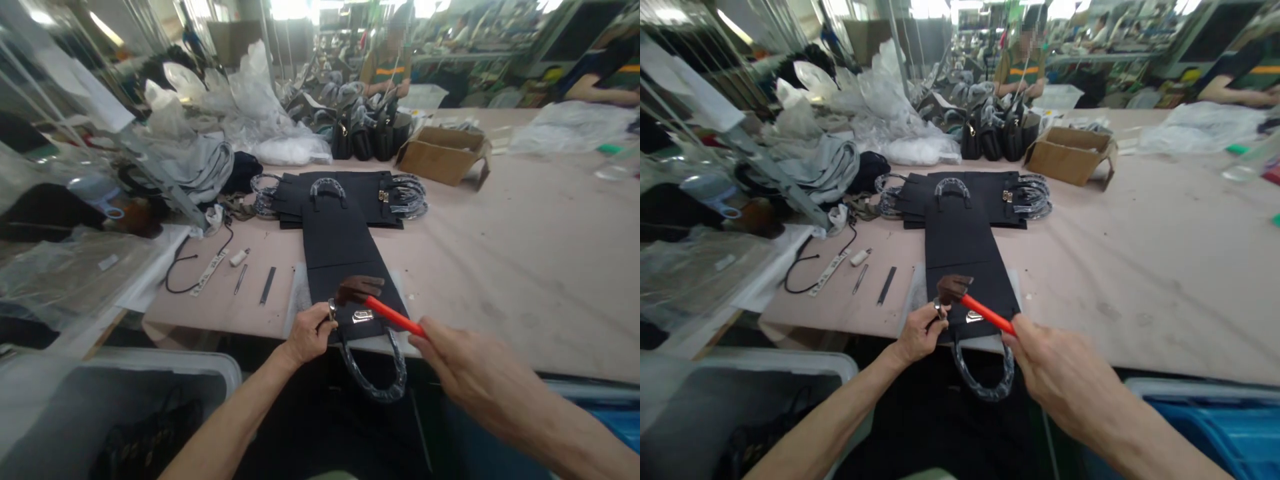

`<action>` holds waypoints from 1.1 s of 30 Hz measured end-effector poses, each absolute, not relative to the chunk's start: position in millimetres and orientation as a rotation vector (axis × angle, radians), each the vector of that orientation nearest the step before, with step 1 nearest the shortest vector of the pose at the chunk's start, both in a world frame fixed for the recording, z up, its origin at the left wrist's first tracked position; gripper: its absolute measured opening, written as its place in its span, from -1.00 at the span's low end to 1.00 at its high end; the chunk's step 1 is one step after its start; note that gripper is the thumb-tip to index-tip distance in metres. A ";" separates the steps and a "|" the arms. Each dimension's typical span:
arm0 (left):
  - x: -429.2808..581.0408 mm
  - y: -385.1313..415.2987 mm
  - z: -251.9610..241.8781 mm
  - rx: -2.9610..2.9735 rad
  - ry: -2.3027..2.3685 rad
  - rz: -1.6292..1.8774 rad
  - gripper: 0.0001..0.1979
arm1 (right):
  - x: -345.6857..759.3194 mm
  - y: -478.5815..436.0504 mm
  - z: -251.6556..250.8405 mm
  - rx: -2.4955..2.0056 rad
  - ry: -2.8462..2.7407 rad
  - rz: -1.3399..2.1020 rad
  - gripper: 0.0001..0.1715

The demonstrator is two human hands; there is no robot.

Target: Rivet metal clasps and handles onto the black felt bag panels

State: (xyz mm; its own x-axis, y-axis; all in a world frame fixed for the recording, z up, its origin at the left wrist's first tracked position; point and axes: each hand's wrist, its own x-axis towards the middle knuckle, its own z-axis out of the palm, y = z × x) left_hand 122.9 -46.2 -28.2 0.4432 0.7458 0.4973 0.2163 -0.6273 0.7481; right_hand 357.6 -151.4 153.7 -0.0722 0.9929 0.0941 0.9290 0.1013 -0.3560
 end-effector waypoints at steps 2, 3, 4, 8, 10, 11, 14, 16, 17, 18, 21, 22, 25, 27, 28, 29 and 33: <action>122.0 -45.9 -28.8 2.097 0.801 1.129 -0.83 | 369.6 -151.2 148.6 -1.916 -1.999 0.412 -0.50; 121.7 -45.7 -29.0 2.093 0.794 1.123 -0.82 | 378.2 -150.5 144.7 -1.941 -1.923 0.476 -0.50; 121.4 -45.5 -28.9 2.087 0.786 1.116 -0.82 | 388.0 -149.1 138.8 -1.984 -1.826 0.536 -0.50; 119.8 -45.9 -26.4 1.997 0.782 1.075 -0.80 | 432.7 -140.4 89.4 -2.197 -1.323 0.836 -0.54; 117.1 -45.9 -23.5 1.855 0.770 1.045 -0.76 | 452.7 -136.8 56.9 -2.278 -1.234 0.804 -0.57; 114.9 -45.4 -21.7 1.752 0.765 1.032 -0.74 | 460.4 -135.6 42.2 -2.332 -1.241 0.727 -0.58; 105.1 -41.2 -14.4 1.416 0.761 1.049 -0.71 | 467.8 -133.2 11.9 -2.413 -1.294 0.475 -0.66; 98.3 -38.3 -7.7 1.325 0.775 1.105 -0.72 | 456.4 -130.8 3.7 -2.314 -1.397 0.275 -0.61; 95.9 -37.6 -3.8 1.347 0.783 1.121 -0.73 | 446.0 -129.0 2.1 -2.215 -1.480 0.177 -0.56; 94.6 -37.9 0.2 1.411 0.792 1.115 -0.74 | 433.3 -126.7 1.4 -2.099 -1.568 0.104 -0.52; 98.9 -43.1 10.3 1.708 0.796 0.996 -0.71 | 389.4 -119.2 0.7 -1.903 -1.757 0.082 -0.50; 102.9 -45.5 12.3 1.801 0.808 0.950 -0.69 | 376.2 -117.0 0.3 -1.930 -1.778 0.095 -0.51; 118.1 -50.3 13.0 2.011 0.894 0.871 -0.76 | 350.1 -113.3 0.7 -2.117 -1.736 0.075 -0.47; 126.2 -50.3 10.0 2.085 0.933 0.855 -0.84 | 344.3 -112.7 4.7 -2.223 -1.667 0.056 -0.41; 128.5 -49.7 7.6 2.097 0.937 0.848 -0.85 | 343.8 -112.6 8.1 -2.273 -1.640 0.053 -0.39; 129.4 -48.9 4.8 2.085 0.949 0.845 -0.86 | 344.2 -112.4 12.1 -2.330 -1.619 0.054 -0.37; 123.9 -47.7 -7.5 1.727 1.111 0.949 -0.85 | 349.0 -108.6 29.0 -2.539 -1.577 0.139 -0.41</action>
